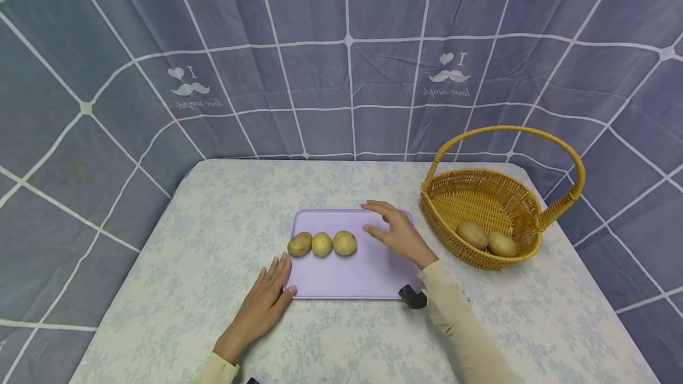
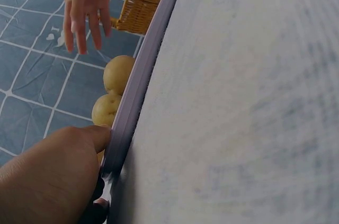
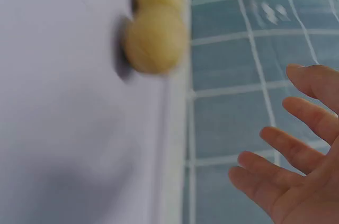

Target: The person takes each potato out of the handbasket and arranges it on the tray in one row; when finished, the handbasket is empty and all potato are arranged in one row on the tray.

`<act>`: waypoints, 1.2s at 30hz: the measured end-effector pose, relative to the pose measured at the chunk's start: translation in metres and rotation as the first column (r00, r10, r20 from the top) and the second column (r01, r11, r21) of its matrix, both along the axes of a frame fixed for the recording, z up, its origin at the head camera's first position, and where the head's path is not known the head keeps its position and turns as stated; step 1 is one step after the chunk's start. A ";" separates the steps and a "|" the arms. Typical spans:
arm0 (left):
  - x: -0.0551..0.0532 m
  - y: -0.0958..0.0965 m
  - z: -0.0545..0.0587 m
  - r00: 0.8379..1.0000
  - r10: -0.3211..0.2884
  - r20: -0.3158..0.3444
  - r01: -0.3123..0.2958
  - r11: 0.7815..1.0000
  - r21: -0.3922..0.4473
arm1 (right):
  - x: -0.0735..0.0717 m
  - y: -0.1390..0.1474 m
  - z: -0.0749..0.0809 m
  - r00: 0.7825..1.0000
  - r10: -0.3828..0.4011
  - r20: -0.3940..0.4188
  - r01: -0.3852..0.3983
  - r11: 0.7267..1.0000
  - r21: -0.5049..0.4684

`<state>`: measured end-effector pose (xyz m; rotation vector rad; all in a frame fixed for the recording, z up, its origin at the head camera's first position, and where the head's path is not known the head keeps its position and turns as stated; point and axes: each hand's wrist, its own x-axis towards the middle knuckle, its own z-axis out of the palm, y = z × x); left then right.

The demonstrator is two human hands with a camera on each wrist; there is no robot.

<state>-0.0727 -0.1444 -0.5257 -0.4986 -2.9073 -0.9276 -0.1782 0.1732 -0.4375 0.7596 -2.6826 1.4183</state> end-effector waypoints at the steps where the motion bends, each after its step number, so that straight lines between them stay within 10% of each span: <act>1: 0.000 0.000 0.000 1.000 -0.001 0.002 0.001 1.000 0.000 | -0.001 0.007 0.004 1.000 -0.016 -0.004 0.016 1.000 -0.015; 16: 0.001 -0.001 0.000 1.000 -0.003 -0.014 0.003 1.000 0.002 | 0.010 0.109 0.037 0.963 -0.267 -0.032 0.264 0.961 -0.080; 36: 0.001 0.000 0.000 1.000 0.003 0.003 -0.003 1.000 0.003 | 0.008 0.175 -0.005 0.906 -0.339 0.252 0.296 0.935 0.194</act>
